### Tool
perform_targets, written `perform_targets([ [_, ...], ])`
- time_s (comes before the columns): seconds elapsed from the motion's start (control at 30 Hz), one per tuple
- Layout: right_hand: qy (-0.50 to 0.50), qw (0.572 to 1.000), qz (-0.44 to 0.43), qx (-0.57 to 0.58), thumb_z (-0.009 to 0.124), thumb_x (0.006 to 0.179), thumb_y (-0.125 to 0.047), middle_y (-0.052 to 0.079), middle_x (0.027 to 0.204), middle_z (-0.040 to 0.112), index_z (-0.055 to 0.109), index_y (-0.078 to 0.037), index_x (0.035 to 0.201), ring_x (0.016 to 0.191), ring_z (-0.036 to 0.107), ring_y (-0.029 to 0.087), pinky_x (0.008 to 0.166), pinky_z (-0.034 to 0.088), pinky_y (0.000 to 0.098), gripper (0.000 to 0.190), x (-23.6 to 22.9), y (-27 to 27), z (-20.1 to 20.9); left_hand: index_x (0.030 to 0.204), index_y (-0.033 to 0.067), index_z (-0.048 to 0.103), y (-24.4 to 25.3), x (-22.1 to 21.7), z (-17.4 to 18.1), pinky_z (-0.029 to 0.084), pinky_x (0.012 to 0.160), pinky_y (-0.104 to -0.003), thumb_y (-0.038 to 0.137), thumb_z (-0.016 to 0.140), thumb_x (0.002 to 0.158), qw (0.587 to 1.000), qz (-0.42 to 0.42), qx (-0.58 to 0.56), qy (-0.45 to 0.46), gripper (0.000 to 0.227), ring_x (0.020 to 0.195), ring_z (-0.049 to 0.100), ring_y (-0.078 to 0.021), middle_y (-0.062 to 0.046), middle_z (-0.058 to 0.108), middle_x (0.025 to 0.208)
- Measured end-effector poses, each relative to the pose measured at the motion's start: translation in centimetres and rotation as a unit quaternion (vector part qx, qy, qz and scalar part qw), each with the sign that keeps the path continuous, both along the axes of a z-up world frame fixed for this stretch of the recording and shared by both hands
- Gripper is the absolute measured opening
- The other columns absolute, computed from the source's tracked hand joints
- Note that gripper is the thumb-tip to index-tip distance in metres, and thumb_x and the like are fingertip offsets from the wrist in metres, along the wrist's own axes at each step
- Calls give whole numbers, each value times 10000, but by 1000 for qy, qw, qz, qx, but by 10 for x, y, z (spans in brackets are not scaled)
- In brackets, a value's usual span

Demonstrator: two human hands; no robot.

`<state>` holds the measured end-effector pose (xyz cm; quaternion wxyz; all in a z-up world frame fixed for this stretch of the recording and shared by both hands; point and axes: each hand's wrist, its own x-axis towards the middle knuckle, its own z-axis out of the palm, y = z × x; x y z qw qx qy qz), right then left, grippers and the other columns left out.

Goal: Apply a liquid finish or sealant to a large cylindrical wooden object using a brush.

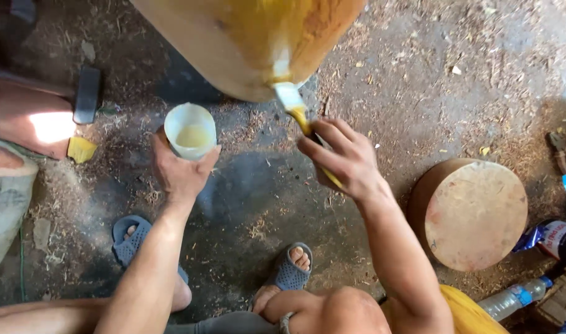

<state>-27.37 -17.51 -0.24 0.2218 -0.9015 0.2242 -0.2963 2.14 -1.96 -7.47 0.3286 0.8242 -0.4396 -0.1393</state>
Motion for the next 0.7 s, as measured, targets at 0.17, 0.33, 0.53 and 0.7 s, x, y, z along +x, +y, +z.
perform_targets([
  [0.17, -113, 984, -103, -93, 768, 849, -55, 188, 1076, 694, 737, -88, 1026, 950, 732, 376, 785, 638, 449, 184, -37, 19, 67, 1299, 22, 558, -3, -1, 0, 520, 933, -476, 376, 965, 672, 1000, 10, 0, -27, 827, 1106, 642, -346, -170, 624, 1211],
  [0.33, 68, 995, 78, 5, 760, 686, -102, 142, 1036, 679, 710, -82, 1121, 895, 664, 309, 677, 582, 414, 438, 13, 19, -3, 1313, 45, 573, -3, 0, -6, 522, 967, -471, 361, 956, 681, 998, 19, -44, -40, 803, 1125, 644, -333, -141, 632, 1213],
  [0.53, 3, 994, 55, -90, 720, 836, -10, 180, 1127, 693, 696, -64, 1208, 928, 695, 287, 728, 610, 392, 377, 32, -17, 106, 1304, 42, 576, -17, 6, 9, 513, 946, -469, 359, 956, 638, 998, 46, -45, -15, 829, 1109, 636, -341, -156, 626, 1198],
  [0.7, -3, 989, -89, -115, 768, 901, -65, 228, 1099, 715, 714, -91, 1123, 977, 740, 367, 823, 623, 435, 230, 8, -4, 182, 1333, 21, 553, -17, 4, 5, 504, 976, -473, 351, 968, 670, 996, 23, -84, -14, 849, 1129, 625, -350, -156, 626, 1231],
])
